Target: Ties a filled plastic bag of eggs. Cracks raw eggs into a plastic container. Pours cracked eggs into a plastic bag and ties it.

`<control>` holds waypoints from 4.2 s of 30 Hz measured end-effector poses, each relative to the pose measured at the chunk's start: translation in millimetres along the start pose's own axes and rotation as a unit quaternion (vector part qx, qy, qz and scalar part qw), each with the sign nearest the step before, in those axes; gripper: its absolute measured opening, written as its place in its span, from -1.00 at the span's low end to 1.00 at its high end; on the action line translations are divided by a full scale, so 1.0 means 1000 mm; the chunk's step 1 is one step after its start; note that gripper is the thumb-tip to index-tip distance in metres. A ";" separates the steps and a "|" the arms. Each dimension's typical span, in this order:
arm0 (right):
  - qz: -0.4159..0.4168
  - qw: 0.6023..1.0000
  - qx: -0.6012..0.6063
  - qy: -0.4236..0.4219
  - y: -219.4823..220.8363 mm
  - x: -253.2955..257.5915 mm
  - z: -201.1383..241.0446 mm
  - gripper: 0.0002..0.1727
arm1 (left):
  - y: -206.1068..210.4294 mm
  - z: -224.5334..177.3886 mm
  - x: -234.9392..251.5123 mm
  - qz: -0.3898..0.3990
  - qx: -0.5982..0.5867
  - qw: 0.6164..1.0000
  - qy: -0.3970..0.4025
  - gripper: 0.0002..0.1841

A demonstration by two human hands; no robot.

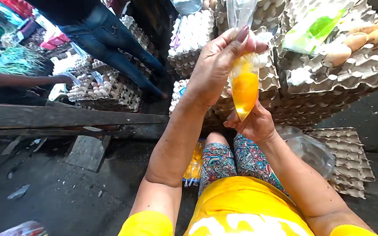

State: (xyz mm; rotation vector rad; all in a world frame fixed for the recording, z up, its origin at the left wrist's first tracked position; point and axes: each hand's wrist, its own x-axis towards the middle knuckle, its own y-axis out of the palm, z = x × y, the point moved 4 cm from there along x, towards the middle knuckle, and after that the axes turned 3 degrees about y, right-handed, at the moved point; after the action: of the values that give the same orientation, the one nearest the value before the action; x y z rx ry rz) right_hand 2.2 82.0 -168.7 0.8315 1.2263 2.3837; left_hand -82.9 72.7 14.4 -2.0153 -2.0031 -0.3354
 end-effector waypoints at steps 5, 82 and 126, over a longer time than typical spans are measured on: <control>-0.145 0.895 -0.395 -0.148 -0.003 -0.006 0.009 0.03 | 0.000 -0.002 0.001 -0.096 0.052 0.994 0.022 -0.68; 0.165 0.365 -0.911 -0.099 0.083 -0.078 0.048 -0.53 | 0.008 0.105 -0.105 0.213 -0.072 0.955 -0.192 -0.75; 0.081 0.080 -0.984 -0.134 0.187 -0.091 0.127 -0.79 | 0.028 -0.009 -0.085 0.296 0.249 0.908 0.161 -0.88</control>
State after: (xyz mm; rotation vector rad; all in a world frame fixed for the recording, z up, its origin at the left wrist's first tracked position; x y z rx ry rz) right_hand 147.6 5.6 11.3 0.0181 -2.2294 1.2408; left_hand -55.9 -10.3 -8.5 -1.9437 -1.0637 -0.0098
